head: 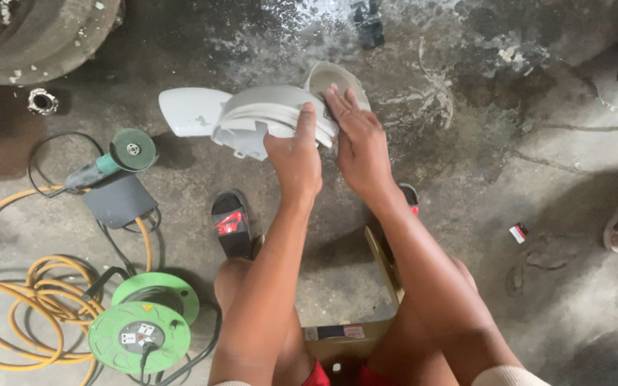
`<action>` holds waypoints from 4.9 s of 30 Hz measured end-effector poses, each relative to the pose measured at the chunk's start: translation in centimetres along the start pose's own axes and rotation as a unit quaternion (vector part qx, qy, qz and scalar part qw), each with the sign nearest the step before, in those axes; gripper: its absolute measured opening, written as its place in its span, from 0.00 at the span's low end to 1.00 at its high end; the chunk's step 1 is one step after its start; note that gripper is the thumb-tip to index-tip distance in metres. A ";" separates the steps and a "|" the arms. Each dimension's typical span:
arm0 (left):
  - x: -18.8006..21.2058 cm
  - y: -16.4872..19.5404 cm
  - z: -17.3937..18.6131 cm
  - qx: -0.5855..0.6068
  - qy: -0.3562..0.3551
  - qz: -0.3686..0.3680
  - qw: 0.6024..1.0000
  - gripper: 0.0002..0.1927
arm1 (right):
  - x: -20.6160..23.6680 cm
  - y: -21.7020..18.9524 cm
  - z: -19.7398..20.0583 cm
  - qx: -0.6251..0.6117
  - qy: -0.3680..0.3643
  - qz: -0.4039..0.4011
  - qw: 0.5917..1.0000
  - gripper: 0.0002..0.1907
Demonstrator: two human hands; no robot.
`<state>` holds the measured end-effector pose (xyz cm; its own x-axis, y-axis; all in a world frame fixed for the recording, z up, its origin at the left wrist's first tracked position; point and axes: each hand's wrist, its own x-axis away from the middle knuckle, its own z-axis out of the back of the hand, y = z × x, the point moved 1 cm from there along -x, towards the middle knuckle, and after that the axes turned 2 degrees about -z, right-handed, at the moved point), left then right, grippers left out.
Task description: The person sands a white plastic motorcycle mirror housing with a sanding block, focusing on the edges and inner surfaces. They rotate the part to reach different areas and continue sanding until the clip ends.
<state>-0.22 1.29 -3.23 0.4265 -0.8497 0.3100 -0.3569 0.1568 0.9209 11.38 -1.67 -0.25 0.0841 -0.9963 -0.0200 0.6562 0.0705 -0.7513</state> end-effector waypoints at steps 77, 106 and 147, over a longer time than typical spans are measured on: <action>0.8 3.4 -0.4 0.223 -0.230 0.111 0.941 0.24 | -2.4 6.9 3.8 -0.363 0.168 -0.127 0.908 0.08; 2.8 1.6 -1.8 0.010 -0.135 0.005 0.991 0.14 | -2.0 -0.2 0.5 -0.634 0.173 -0.244 0.713 0.06; 4.1 3.6 -1.9 -0.070 -0.231 -0.030 0.970 0.08 | -2.2 2.3 0.9 -0.405 0.102 -0.266 0.868 0.24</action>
<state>1.80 -0.68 1.82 0.0128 -0.9893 0.1452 -0.2124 0.1392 0.9672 13.34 0.74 -1.31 -0.2578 -0.8706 0.4190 -0.1895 -0.3796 -0.9055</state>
